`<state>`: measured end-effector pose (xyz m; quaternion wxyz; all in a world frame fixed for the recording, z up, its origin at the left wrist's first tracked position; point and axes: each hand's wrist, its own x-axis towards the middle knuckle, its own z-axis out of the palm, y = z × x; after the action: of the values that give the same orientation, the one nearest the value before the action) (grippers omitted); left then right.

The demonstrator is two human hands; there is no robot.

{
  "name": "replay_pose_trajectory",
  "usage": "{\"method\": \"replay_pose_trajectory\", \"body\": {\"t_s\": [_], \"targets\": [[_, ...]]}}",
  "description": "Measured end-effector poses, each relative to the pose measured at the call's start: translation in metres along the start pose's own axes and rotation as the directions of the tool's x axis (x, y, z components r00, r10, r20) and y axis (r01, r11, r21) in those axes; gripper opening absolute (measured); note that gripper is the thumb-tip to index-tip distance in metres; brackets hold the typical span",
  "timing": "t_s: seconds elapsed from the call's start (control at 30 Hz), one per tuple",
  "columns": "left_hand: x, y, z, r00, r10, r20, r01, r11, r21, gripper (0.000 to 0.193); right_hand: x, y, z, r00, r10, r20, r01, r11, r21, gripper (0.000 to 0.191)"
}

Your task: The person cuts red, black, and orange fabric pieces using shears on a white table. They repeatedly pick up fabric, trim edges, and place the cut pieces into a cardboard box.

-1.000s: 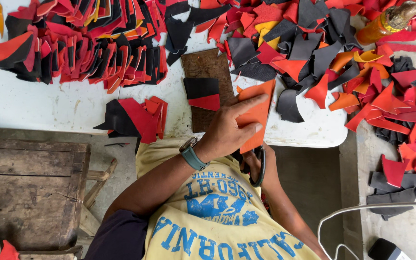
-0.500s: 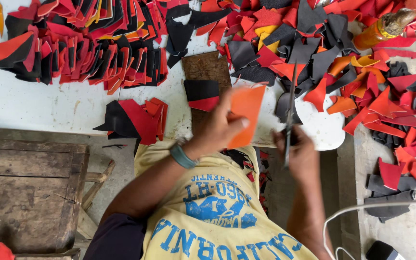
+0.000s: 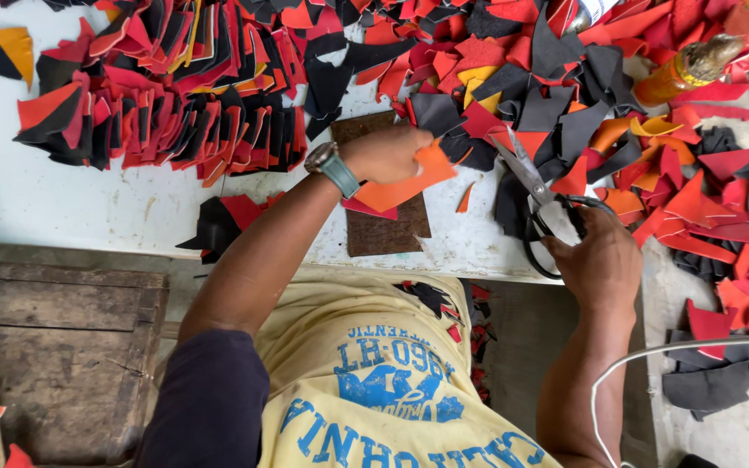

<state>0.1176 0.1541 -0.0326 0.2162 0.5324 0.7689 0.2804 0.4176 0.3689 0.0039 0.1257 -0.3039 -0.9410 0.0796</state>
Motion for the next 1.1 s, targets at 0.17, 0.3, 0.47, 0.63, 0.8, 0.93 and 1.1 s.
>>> {"method": "replay_pose_trajectory", "body": {"t_s": [0.17, 0.3, 0.47, 0.63, 0.8, 0.93, 1.1], "targets": [[-0.012, -0.009, 0.001, 0.995, 0.004, -0.101, -0.07, 0.751, -0.657, 0.022, 0.014, -0.013, 0.001, 0.993, 0.064, 0.099, -0.069, 0.996, 0.052, 0.061], [-0.027, 0.003, 0.0, 0.99, -0.036, -0.134, -0.064, 0.738, -0.672, 0.023, 0.008, -0.022, -0.009, 0.998, -0.066, 0.003, 0.066, 0.996, 0.062, 0.055], [-0.031, 0.01, -0.006, 0.994, -0.053, -0.098, -0.015, 0.809, -0.588, 0.026, 0.007, -0.079, 0.011, 0.812, -0.545, -0.208, 0.579, 0.797, 0.173, 0.038], [-0.039, 0.005, -0.041, 0.96, 0.104, -0.26, -0.17, 0.954, -0.246, 0.027, 0.013, -0.109, 0.011, 0.785, -0.588, 0.196, 0.543, 0.805, 0.24, 0.029], [-0.051, 0.023, -0.059, 0.985, 0.15, -0.081, -0.158, 0.981, -0.109, 0.046, -0.003, -0.076, -0.019, 0.888, -0.388, 0.246, 0.029, 0.582, 0.813, 0.024], [-0.049, 0.067, -0.037, 0.985, 0.12, 0.122, -0.11, 0.991, -0.081, 0.051, 0.015, -0.1, -0.001, 0.918, -0.357, 0.174, -0.017, 0.403, 0.915, 0.047], [-0.06, 0.07, -0.045, 0.956, 0.195, -0.218, -0.231, 0.961, -0.153, 0.034, 0.021, -0.111, 0.023, 0.92, -0.296, 0.258, -0.061, 0.541, 0.839, 0.042]]}}
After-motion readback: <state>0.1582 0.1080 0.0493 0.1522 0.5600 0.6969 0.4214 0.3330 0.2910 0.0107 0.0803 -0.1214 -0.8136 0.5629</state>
